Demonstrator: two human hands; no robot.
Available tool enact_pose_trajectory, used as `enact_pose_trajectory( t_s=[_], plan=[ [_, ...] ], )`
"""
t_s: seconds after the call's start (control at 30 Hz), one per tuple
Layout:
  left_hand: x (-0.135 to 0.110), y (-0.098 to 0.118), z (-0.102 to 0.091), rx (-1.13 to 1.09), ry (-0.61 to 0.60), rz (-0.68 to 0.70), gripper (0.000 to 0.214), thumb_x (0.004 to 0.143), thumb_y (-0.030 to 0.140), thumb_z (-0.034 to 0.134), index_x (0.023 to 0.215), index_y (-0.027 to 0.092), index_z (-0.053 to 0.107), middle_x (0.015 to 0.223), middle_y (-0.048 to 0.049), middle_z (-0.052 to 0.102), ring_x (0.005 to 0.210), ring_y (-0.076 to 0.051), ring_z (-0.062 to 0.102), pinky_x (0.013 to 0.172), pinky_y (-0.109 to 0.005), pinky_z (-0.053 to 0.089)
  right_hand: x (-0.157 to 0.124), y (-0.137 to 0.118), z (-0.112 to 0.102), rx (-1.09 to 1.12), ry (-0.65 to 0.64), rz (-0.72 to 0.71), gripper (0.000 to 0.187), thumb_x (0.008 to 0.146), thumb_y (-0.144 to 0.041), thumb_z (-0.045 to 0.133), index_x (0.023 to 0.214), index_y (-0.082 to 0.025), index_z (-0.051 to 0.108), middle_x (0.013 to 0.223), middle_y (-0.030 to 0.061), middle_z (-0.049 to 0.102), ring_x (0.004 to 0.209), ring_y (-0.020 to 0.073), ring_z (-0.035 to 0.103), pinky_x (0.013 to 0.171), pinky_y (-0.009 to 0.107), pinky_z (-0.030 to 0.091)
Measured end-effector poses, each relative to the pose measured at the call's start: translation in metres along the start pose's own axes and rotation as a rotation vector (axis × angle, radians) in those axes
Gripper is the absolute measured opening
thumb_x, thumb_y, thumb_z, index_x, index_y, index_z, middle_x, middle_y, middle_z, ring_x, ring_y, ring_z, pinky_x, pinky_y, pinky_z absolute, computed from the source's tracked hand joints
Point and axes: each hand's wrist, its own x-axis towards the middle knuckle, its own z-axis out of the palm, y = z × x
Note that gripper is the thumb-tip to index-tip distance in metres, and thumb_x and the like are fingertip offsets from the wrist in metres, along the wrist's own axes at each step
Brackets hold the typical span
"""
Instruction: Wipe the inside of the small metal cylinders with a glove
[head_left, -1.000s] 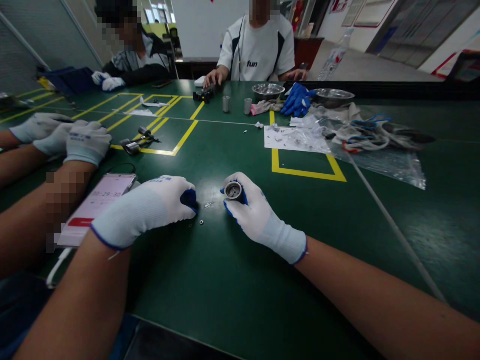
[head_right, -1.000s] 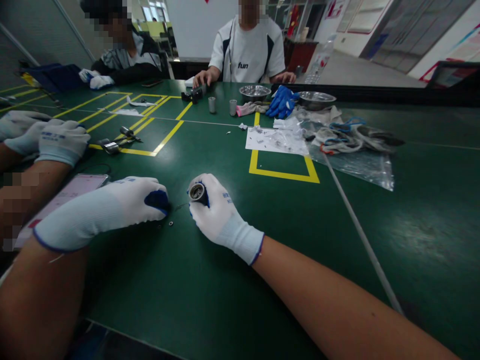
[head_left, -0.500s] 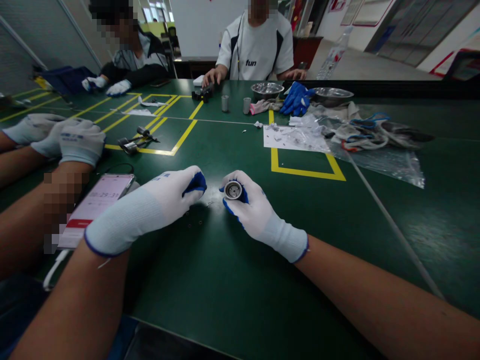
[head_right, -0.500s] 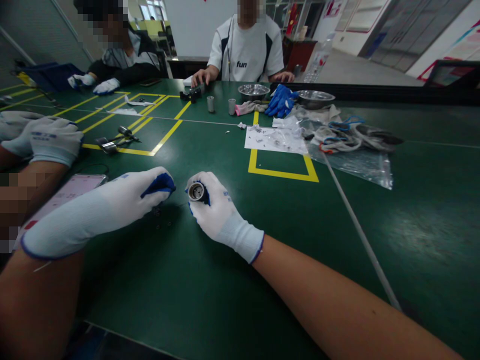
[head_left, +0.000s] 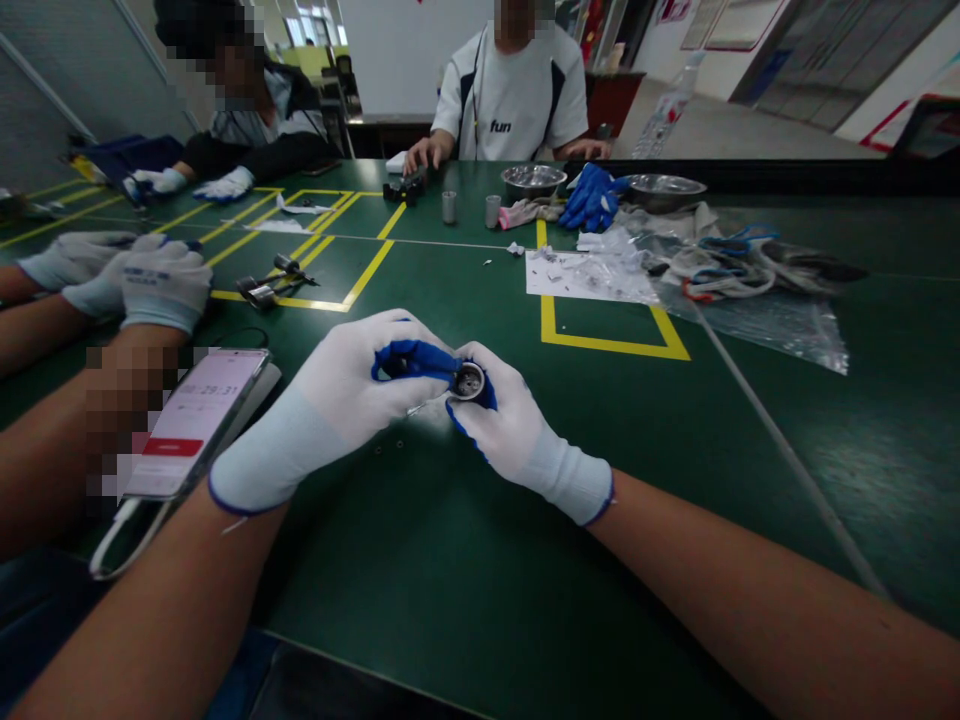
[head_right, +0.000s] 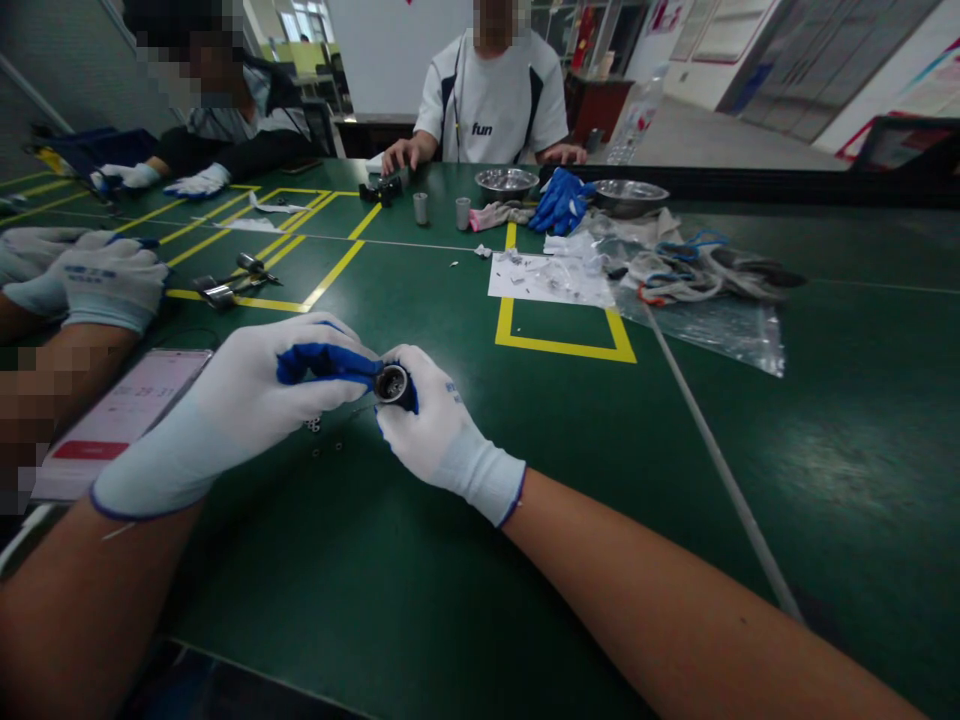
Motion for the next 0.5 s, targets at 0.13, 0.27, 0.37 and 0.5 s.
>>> enact_pose_trajectory(
  t_s=[0.13, 0.27, 0.37, 0.5],
  plan=[
    [0.0011, 0.002, 0.0023, 0.076, 0.074, 0.047, 0.021, 0.083, 0.038, 0.072, 0.087, 0.019, 0.078, 0.096, -0.004, 0.072, 0.088, -0.022, 0.068, 0.086, -0.037, 0.057, -0.0009, -0.0025, 0.0011, -0.001, -0.004, -0.029, 0.007, 0.084, -0.021, 0.056, 0.089, -0.024, 0.053, 0.087, 0.0026, 0.059, 0.082, 0.0242, 0.059, 0.075, 0.04, 0.049],
    [0.0003, 0.0033, 0.0014, 0.055, 0.061, 0.011, 0.023, 0.08, 0.041, 0.072, 0.084, 0.019, 0.077, 0.093, -0.0031, 0.07, 0.084, -0.021, 0.066, 0.082, -0.037, 0.056, -0.0016, -0.0042, 0.0011, 0.008, -0.037, -0.03, 0.007, 0.085, -0.019, 0.057, 0.089, -0.024, 0.052, 0.084, 0.0013, 0.06, 0.081, 0.0232, 0.06, 0.074, 0.039, 0.049],
    [-0.0005, 0.0033, 0.0008, 0.023, 0.04, 0.017, 0.023, 0.081, 0.042, 0.073, 0.084, 0.019, 0.078, 0.094, -0.0033, 0.071, 0.085, -0.021, 0.067, 0.082, -0.037, 0.056, -0.0022, -0.0057, 0.001, -0.008, -0.058, -0.04, 0.008, 0.086, -0.02, 0.058, 0.088, -0.024, 0.051, 0.083, 0.0004, 0.058, 0.08, 0.0223, 0.059, 0.073, 0.038, 0.048],
    [-0.0007, 0.0024, 0.001, -0.024, 0.005, 0.067, 0.022, 0.085, 0.04, 0.074, 0.085, 0.02, 0.081, 0.095, -0.0032, 0.069, 0.086, -0.02, 0.066, 0.081, -0.035, 0.055, -0.003, -0.0077, 0.0009, -0.018, -0.081, -0.027, 0.01, 0.088, -0.021, 0.057, 0.085, -0.025, 0.048, 0.082, 0.0008, 0.058, 0.078, 0.0221, 0.058, 0.071, 0.038, 0.047]
  ],
)
